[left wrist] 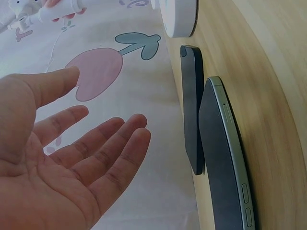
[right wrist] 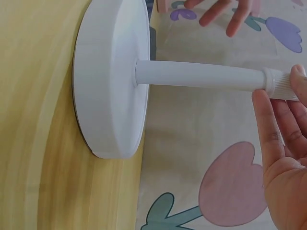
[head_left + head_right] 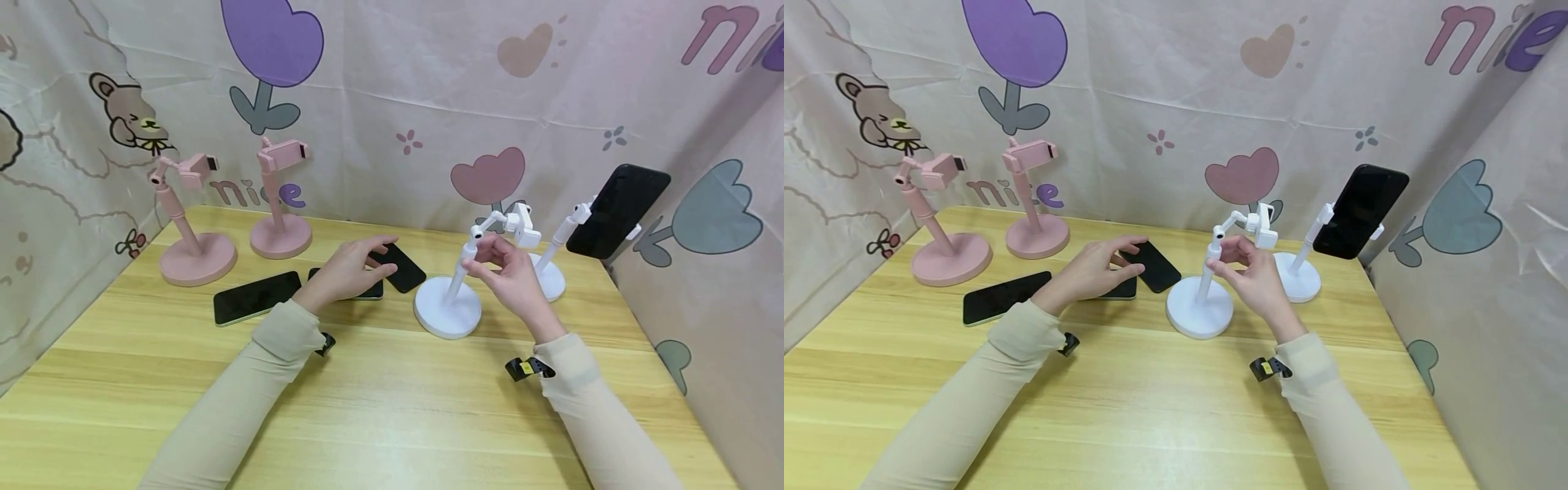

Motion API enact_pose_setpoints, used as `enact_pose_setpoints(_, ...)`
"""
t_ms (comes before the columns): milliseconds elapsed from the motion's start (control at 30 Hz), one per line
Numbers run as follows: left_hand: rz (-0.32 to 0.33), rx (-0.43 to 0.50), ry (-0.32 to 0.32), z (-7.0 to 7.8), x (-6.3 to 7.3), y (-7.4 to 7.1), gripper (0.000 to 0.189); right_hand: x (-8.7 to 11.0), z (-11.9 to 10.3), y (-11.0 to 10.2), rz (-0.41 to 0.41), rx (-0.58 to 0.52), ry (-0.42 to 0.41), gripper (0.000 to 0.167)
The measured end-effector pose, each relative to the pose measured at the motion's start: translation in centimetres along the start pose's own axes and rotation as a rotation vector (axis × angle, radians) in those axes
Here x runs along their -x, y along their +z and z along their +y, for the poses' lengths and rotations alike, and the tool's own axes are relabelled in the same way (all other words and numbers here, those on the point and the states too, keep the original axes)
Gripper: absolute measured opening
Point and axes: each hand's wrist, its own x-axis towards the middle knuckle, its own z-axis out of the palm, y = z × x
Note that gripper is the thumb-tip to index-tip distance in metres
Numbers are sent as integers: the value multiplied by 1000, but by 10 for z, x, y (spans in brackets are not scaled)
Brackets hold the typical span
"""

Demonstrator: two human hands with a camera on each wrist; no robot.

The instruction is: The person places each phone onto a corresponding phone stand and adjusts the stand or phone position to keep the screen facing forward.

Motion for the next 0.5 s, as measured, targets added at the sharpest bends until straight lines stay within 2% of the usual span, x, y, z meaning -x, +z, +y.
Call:
enact_pose_setpoints(267, 2, 12, -18, -1, 0, -2, 59, 5, -7, 8, -1, 61, 11, 30)
enact_pose_setpoints(400, 5, 11, -19, -2, -1, -2, 59, 6, -11, 10, -18, 54, 25, 28)
enact_pose_setpoints(500, 10, -1, -17, -2, -1, -2, 59, 5, -12, 12, -30, 39, 4, 25)
